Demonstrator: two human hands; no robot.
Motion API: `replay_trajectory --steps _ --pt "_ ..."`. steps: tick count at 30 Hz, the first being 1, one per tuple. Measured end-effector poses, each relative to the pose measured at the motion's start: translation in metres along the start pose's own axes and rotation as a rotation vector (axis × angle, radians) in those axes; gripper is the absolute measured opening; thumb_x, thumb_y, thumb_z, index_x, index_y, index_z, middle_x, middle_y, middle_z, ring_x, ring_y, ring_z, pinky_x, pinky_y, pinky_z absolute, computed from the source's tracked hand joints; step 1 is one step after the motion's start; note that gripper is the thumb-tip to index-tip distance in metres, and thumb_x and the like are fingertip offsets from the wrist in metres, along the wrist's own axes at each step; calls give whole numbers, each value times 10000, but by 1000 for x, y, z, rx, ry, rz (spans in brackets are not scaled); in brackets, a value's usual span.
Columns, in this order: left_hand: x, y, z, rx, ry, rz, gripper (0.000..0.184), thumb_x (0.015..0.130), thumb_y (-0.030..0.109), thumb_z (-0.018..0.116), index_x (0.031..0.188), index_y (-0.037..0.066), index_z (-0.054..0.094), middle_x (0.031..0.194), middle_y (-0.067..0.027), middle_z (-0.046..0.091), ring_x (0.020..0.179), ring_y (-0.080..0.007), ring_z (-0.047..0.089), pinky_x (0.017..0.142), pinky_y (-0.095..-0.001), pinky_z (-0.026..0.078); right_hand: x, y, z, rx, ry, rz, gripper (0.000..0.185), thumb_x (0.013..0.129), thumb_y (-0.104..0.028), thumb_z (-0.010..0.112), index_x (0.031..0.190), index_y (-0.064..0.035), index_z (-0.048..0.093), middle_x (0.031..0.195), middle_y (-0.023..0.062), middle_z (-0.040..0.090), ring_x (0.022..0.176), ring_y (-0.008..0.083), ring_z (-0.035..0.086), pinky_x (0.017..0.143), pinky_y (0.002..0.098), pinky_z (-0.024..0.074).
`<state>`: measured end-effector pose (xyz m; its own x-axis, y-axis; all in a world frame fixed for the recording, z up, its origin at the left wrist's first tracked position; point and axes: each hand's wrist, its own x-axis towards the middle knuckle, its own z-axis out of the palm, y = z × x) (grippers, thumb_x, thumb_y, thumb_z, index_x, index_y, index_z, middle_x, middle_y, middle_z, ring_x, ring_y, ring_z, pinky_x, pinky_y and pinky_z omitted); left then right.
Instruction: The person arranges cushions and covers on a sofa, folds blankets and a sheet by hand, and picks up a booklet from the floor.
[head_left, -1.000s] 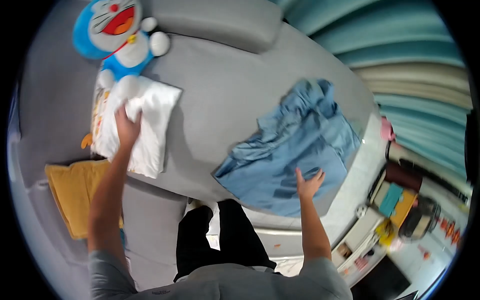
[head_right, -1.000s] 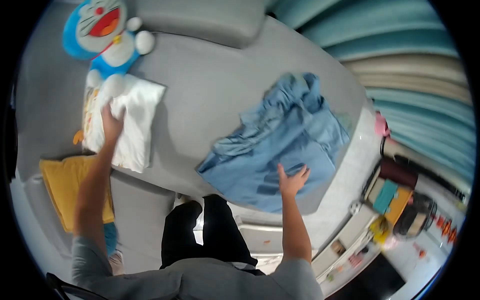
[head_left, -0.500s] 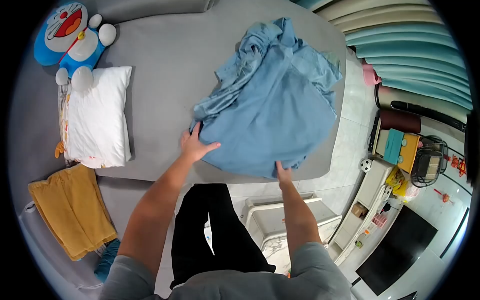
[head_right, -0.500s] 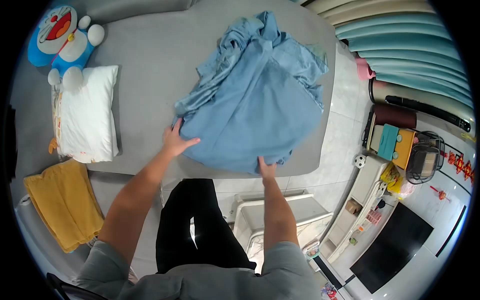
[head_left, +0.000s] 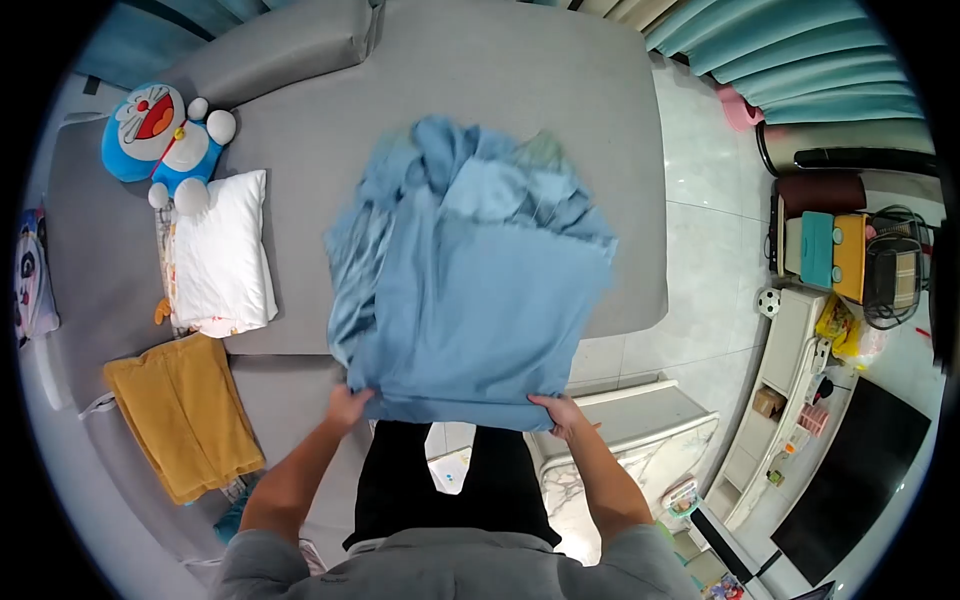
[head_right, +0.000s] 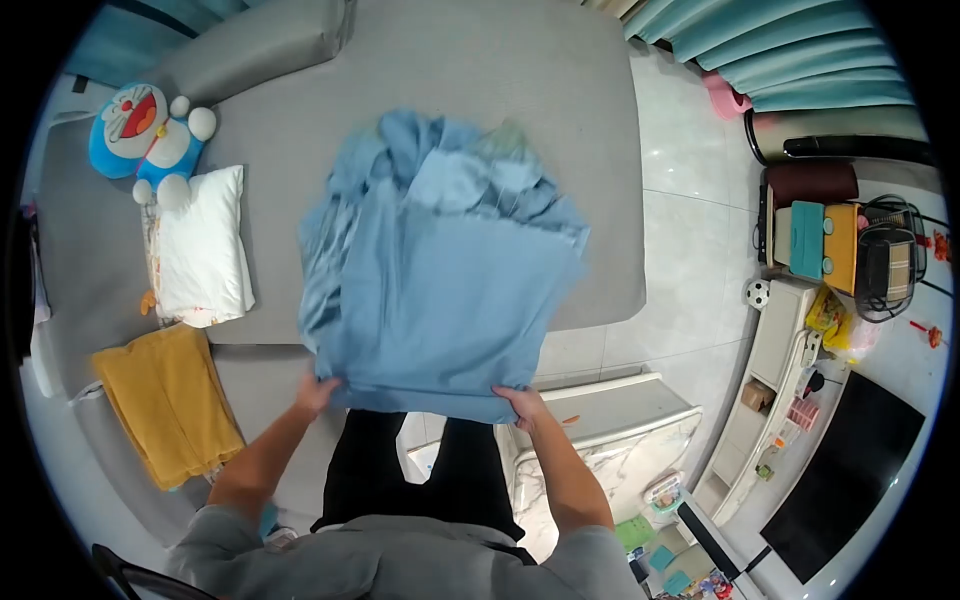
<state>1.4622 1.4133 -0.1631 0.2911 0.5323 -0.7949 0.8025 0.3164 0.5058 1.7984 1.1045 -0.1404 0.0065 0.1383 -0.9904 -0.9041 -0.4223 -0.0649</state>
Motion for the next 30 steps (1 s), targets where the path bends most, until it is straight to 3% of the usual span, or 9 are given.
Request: replay_trajectory --steps 5,7,10,12,18,20,23,25,30 --pt "-59 42 26 -48 121 -54 309 835 171 687 1043 -54 652 884 -119 679 808 -196 634 763 -351 520 -45 -38 -16 -10 -5 -76 524 815 -94 728 1285 19 525 1204 140 642 1055 271 652 838 403 556" --pt "-37 82 28 -528 237 -177 400 881 118 637 1221 -73 549 1075 -169 650 969 -250 640 798 -355 533 -65 -93 -3 -75 -60 -144 411 843 -137 672 1223 -13 576 1192 106 653 1060 243 648 846 404 547" --pt "-41 259 -18 -927 17 -3 430 936 145 585 1280 -88 474 1174 -200 609 1019 -321 650 866 -436 561 -119 -215 38 -17 -172 -352 324 901 -206 588 1175 -34 597 1150 98 665 1028 263 651 863 456 541" --pt "-51 375 -69 -900 -2 239 273 944 155 587 1125 -48 592 1059 -170 651 935 -289 661 819 -436 554 -164 -316 68 42 -264 -378 327 991 -298 447 1096 -30 603 1043 126 678 939 283 664 849 484 551" --pt "-300 647 -184 -718 245 948 247 809 141 668 963 -47 626 910 -115 650 801 -229 649 702 -402 553 -475 -469 130 75 -740 -1065 120 914 -183 588 877 -95 661 809 28 686 753 161 669 681 326 551" --pt "-364 666 -205 -658 332 1080 341 805 175 700 1022 -73 611 956 -131 650 837 -230 655 740 -406 554 -575 -440 142 138 -687 -1308 87 900 -151 609 898 -83 663 842 27 694 767 169 673 692 332 555" --pt "-402 662 -220 -463 450 1152 354 988 308 481 1027 -8 636 985 -200 689 945 -299 686 816 -451 561 -637 -392 134 154 -656 -1445 309 881 -148 650 1150 1 623 1085 91 679 982 213 660 853 356 535" --pt "-419 636 -202 -711 441 1067 426 794 201 720 1084 -86 597 991 -151 650 894 -247 652 781 -413 549 -622 -373 122 109 -585 -1483 367 867 -145 666 1189 17 595 1134 102 660 1011 224 649 878 364 527" --pt "-295 487 -129 -655 443 910 621 790 257 699 1263 -96 503 1146 -180 627 1020 -236 612 895 -365 493 -457 -306 80 -90 -387 -1352 551 843 -95 675 1324 88 480 1259 146 599 1132 247 586 971 366 464"
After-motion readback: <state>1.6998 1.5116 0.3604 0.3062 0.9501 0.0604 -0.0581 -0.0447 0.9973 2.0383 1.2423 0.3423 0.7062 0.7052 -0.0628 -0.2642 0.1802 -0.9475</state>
